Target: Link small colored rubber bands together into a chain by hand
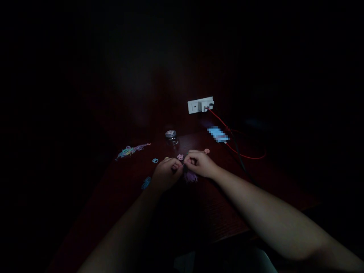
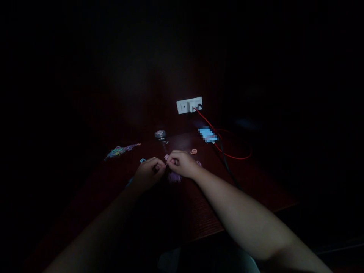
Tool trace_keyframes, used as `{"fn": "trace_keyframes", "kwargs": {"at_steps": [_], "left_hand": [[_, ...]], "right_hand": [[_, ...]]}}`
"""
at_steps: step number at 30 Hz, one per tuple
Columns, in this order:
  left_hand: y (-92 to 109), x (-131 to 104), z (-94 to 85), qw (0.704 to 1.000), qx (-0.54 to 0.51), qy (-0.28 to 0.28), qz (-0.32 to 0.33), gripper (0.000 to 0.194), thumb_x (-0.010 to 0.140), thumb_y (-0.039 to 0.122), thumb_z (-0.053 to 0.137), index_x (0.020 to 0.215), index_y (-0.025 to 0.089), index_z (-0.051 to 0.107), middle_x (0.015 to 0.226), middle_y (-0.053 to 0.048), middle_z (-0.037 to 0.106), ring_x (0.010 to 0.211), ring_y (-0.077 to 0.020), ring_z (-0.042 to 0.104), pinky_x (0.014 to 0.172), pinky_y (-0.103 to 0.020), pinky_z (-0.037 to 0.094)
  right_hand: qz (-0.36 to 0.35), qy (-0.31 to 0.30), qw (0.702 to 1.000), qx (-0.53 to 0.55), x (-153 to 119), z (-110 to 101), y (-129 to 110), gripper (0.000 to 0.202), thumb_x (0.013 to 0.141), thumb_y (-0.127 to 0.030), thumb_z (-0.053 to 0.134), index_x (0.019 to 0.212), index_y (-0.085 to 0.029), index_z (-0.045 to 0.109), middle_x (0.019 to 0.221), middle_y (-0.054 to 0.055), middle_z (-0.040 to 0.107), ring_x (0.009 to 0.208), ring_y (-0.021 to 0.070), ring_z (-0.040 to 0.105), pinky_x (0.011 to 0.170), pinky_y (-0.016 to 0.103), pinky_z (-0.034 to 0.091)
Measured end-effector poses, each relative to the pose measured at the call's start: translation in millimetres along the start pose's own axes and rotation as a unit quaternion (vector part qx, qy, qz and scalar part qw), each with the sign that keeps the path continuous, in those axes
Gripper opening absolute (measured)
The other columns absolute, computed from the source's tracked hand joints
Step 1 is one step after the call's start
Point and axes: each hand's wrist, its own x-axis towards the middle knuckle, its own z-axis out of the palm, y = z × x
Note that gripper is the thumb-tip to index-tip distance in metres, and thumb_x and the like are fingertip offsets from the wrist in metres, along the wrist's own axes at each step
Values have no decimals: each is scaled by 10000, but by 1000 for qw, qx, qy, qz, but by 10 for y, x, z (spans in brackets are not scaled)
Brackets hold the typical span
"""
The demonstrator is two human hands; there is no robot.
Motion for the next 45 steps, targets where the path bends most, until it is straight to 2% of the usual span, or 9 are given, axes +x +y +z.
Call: {"fn": "trace_keyframes", "kwargs": {"at_steps": [6,18,25,31,34,37,40,43,45], "left_hand": [[-10,10,6,1000,7,1,9,81,799,211,556,733,190,597,698,0,612,675,-126,547,640,-235,419],[-57,15,10,1000,3,7,19,110,794,227,571,701,175,598,641,4,588,602,-109,507,595,-237,406],[-33,0,-8,998,-37,-37,25,75,764,195,569,723,166,624,623,15,591,576,-94,505,555,-211,395],[-19,-45,11,996,-55,-67,28,75,747,203,573,709,162,623,620,17,604,555,-84,509,541,-201,394],[-11,-57,12,994,-69,-77,31,86,751,215,575,720,156,630,639,10,623,556,-81,521,539,-195,397],[-33,-54,-4,995,-60,-70,22,139,763,254,574,683,153,627,590,15,603,518,-80,497,516,-199,378],[-79,-33,-29,999,-43,-30,1,198,786,261,534,652,151,629,556,14,578,506,-87,481,520,-214,365],[-116,-3,-50,1000,-16,10,-5,240,792,253,504,601,148,606,546,8,553,518,-97,473,540,-232,355],[-133,12,-59,1000,-7,14,10,291,794,250,481,527,151,542,509,12,508,496,-96,445,530,-241,334]], "right_hand": [[36,6,999,33,-5,13,-12,65,758,-145,560,706,-140,598,679,-9,486,584,87,423,531,214,334],[40,2,997,59,-1,13,16,56,751,-162,569,704,-142,592,647,-16,483,571,85,431,532,210,341],[60,-12,996,62,0,12,60,120,790,-226,544,722,-133,579,617,-18,475,553,90,412,522,218,324],[76,29,997,18,25,-27,112,141,803,-245,528,726,-136,572,646,2,517,590,102,437,559,226,338],[80,45,995,39,38,-43,142,149,802,-261,528,736,-136,574,678,15,543,607,108,453,564,229,344],[98,9,990,96,41,-72,145,187,793,-316,554,742,-136,573,647,0,519,568,98,419,536,228,324],[115,-54,981,146,34,-118,121,226,779,-358,577,751,-134,576,606,-20,486,525,82,377,504,222,287],[123,-101,975,156,19,-161,105,228,773,-353,584,742,-127,577,581,-32,464,506,71,357,486,216,265],[119,-128,973,150,7,-185,109,212,773,-331,583,736,-123,576,575,-36,458,503,65,356,483,212,269]]}}
